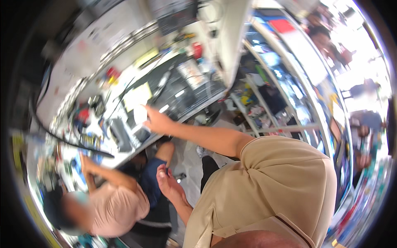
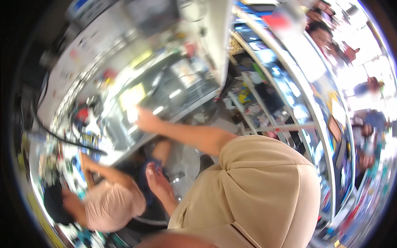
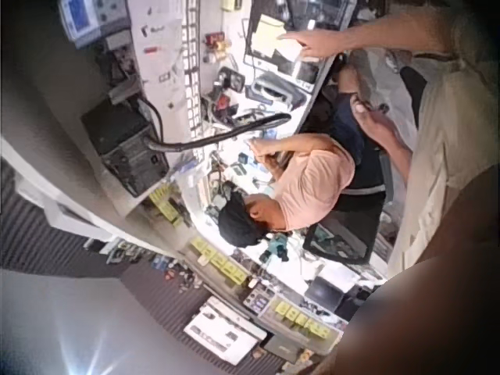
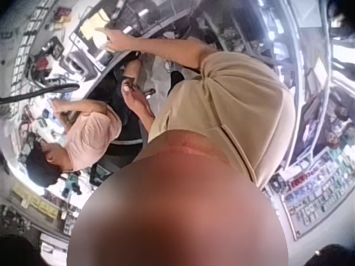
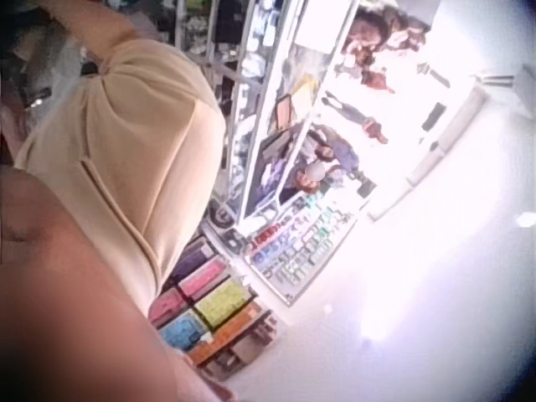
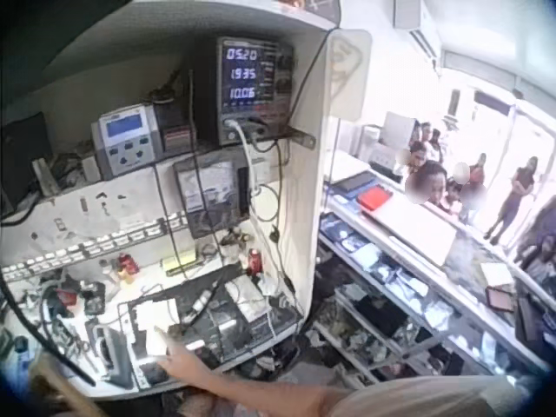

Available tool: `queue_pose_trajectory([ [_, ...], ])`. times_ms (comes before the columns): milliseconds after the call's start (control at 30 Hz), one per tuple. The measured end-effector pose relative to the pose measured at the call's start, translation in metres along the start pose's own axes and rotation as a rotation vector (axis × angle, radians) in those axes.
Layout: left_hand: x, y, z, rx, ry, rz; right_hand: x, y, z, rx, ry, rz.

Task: The person applies adhesive to the edges of a smartphone, places it into a yellow clamping tool, and secures it in a blue press. The person then handles a phone case and a receipt, handing the receipt to a customer.

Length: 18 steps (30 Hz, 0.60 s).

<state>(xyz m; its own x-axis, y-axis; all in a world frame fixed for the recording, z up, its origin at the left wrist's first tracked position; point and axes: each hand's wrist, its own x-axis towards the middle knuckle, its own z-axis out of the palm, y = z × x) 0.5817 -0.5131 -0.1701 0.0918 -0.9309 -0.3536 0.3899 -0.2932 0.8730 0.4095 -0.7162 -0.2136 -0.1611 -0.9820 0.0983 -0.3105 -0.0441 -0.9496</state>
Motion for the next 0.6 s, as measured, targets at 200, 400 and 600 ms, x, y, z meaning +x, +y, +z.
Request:
queue_pose_trajectory([
  [200, 0.004, -0.008, 0.103, -0.008, -0.576, -0.053, -0.148, -0.075, -0.212, -0.024, -0.107, -0.061],
  [400, -0.064, -0.045, 0.269, 0.094, -1.045, -0.074, -0.291, -0.103, -0.346, 0.047, 0.425, 0.057],
  [600, -0.202, -0.112, 0.369, 0.122, -1.310, 0.179, -0.427, -0.093, -0.436, 0.263, 0.814, 0.045],
])
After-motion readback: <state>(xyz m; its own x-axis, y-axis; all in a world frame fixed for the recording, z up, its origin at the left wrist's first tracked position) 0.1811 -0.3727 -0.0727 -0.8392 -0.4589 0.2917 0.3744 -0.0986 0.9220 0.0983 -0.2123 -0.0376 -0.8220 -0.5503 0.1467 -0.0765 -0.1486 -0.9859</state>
